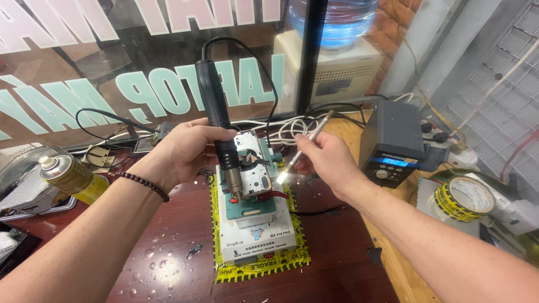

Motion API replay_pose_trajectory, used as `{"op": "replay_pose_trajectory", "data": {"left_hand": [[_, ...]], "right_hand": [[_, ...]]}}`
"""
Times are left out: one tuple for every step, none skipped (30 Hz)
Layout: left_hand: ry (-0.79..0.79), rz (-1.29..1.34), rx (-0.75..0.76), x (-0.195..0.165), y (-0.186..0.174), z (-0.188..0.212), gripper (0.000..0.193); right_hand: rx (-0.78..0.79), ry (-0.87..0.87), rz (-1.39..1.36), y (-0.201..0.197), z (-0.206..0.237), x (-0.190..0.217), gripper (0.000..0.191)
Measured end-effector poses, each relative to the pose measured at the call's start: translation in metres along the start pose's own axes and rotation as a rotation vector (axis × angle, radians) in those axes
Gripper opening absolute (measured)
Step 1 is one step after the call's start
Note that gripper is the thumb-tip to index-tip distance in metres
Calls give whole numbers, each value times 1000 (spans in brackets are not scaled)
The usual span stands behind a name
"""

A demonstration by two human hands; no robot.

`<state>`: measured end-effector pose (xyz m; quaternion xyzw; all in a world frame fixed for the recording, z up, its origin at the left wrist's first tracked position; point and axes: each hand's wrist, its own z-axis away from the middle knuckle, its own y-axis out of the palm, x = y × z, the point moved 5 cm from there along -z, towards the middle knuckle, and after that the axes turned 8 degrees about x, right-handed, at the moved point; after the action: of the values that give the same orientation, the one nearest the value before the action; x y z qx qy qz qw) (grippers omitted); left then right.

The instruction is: The person holds a hot air gun over a phone clamped in a repair fixture while prying at the phone's back cover with a small metal tool, working around the edges. They then brush debris from the fixture with a brush and lift the phone out of the clamp.

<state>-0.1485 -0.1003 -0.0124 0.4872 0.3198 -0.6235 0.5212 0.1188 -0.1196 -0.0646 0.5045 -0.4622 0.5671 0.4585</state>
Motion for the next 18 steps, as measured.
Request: {"op": "replay_pose_trajectory", "data": {"left_hand": [[-7,7,-8,1,-3,2,13],[-12,15,-14,2,-4,3,13],[-22,9,-16,3,-6,4,14],[-31,3,-22,5,-8,5,15],[-42,0,-26,6,-11,6,15],[-47,-4,-32,7,-12,7,15],[-52,-9,-37,9,-13,7,14],[-56,-12,-51,9,-16,7,14],[-50,-6,-49,10,-17,6,13],[-45,1,-44,11,-18,6,13],[-38,10,-32,11,-19,4,12],[-39,17,-28,12,-20,2,11],[-40,23,-30,11,-23,1,11],[-47,31,-27,12,-26,1,10],[-64,31,-28,15,-28,2,10],[-74,28,-24,16,-30,1,9],[-79,22,-26,15,-32,1,10],[-74,13,-40,15,-35,0,10]], "right_hand": [[-5,-26,11,-3,-3,-2,30],[-11,-52,24,-7,-5,-4,32],[-22,-5,68,-10,-6,-11,30],[-28,42,110,-11,-6,-17,28],[-35,91,154,-11,-7,-24,26],[-28,107,222,-8,-6,-29,26],[-21,122,290,-3,-6,-33,26],[-7,133,357,3,-7,-35,27],[-15,124,364,8,-7,-34,27],[-26,117,370,13,-6,-33,26],[-42,109,383,16,-3,-31,26],[-23,58,479,18,1,-25,26],[0,4,572,21,7,-21,26],[22,-44,664,24,15,-19,26],[49,-11,674,27,24,-24,26],[69,17,684,28,33,-30,26],[90,37,692,30,37,-37,27],[78,23,683,30,38,-42,26]]}}
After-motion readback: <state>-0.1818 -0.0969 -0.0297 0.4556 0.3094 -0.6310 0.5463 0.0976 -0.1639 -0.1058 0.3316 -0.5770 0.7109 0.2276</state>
